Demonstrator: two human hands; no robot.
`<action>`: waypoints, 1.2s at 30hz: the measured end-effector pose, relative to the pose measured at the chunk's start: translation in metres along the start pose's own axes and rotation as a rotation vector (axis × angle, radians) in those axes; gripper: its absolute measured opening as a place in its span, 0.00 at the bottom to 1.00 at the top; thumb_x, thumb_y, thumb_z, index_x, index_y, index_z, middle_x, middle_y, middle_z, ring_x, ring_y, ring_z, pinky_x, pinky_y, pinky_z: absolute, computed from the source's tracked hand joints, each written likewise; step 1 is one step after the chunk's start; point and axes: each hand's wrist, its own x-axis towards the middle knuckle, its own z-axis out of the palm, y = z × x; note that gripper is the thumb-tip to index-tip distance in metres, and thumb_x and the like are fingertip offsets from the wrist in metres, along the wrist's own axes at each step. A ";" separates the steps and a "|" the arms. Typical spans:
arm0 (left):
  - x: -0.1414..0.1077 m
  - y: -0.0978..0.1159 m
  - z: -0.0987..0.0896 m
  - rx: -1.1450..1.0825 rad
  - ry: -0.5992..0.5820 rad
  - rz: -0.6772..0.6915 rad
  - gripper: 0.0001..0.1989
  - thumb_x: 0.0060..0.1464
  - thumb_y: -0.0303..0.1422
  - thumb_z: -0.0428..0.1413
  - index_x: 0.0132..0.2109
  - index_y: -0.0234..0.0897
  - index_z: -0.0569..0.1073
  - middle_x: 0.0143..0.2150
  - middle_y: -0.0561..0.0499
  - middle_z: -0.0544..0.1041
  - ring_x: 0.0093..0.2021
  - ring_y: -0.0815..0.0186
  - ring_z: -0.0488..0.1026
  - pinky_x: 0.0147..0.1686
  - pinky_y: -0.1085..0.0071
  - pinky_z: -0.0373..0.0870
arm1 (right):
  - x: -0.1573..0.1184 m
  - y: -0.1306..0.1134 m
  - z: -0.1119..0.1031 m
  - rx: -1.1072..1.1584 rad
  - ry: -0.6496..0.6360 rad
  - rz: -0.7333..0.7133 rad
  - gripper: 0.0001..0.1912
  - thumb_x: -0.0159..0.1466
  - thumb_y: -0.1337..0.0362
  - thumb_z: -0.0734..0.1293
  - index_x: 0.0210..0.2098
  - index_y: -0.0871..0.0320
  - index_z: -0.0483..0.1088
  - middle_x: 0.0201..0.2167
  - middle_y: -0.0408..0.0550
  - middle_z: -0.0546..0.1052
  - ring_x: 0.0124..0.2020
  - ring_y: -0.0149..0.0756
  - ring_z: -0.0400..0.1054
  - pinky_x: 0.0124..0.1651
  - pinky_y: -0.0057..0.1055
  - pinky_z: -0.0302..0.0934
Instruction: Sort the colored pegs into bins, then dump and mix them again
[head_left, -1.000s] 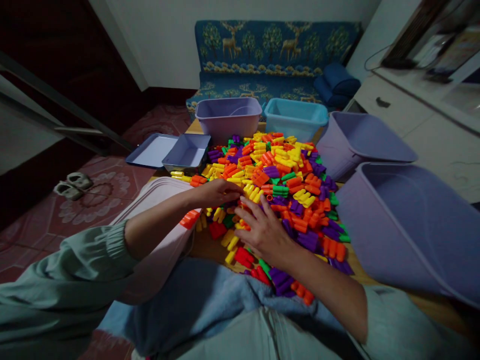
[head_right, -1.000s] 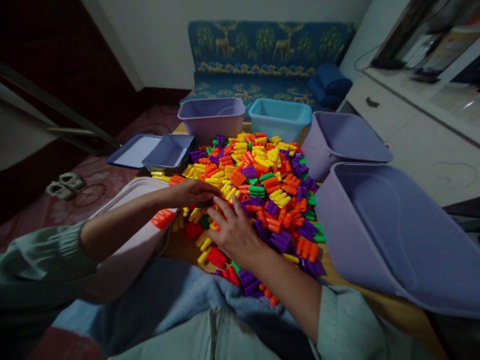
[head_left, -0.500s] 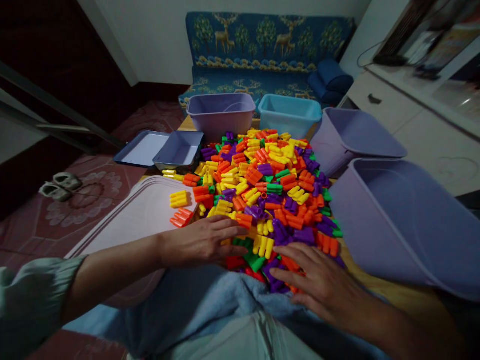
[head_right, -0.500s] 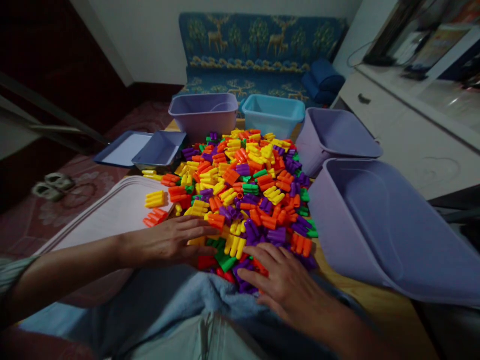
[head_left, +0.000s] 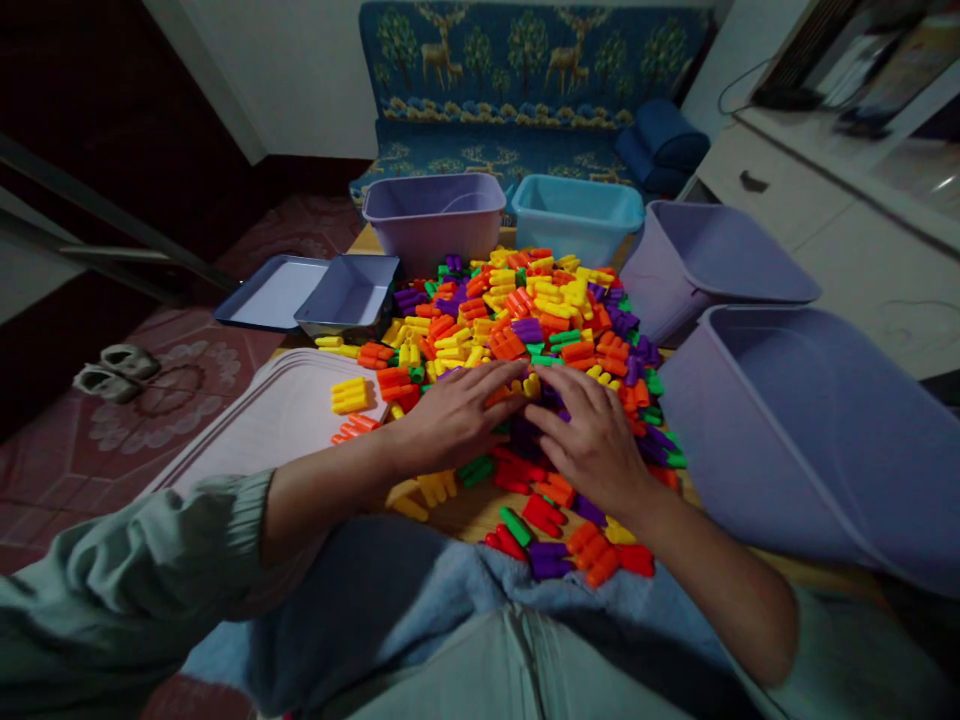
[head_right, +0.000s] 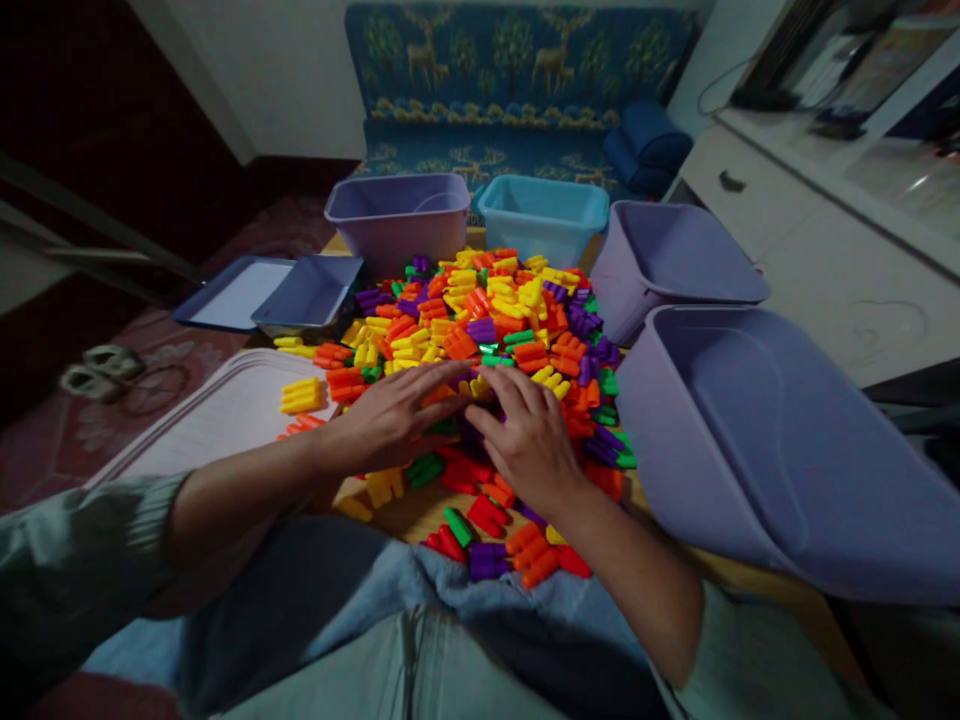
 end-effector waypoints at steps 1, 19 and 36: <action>0.007 -0.005 -0.003 -0.003 0.045 -0.052 0.24 0.58 0.35 0.56 0.61 0.38 0.67 0.69 0.35 0.56 0.66 0.48 0.58 0.58 0.50 0.64 | 0.007 0.000 -0.002 -0.014 0.046 0.069 0.18 0.61 0.71 0.67 0.51 0.55 0.72 0.64 0.56 0.63 0.65 0.50 0.52 0.61 0.50 0.53; -0.039 -0.001 -0.021 -0.305 -0.273 0.247 0.14 0.56 0.33 0.59 0.50 0.39 0.76 0.56 0.40 0.73 0.54 0.56 0.70 0.52 0.62 0.69 | -0.035 -0.036 -0.006 0.358 -0.537 -0.451 0.14 0.68 0.64 0.62 0.53 0.53 0.68 0.50 0.45 0.75 0.51 0.38 0.61 0.50 0.39 0.56; -0.037 -0.010 -0.004 0.113 -0.211 0.213 0.19 0.63 0.29 0.48 0.59 0.44 0.70 0.63 0.42 0.66 0.59 0.55 0.67 0.46 0.64 0.70 | -0.031 -0.037 -0.003 0.232 -0.439 -0.497 0.14 0.68 0.67 0.62 0.53 0.52 0.68 0.50 0.45 0.74 0.42 0.35 0.66 0.38 0.33 0.57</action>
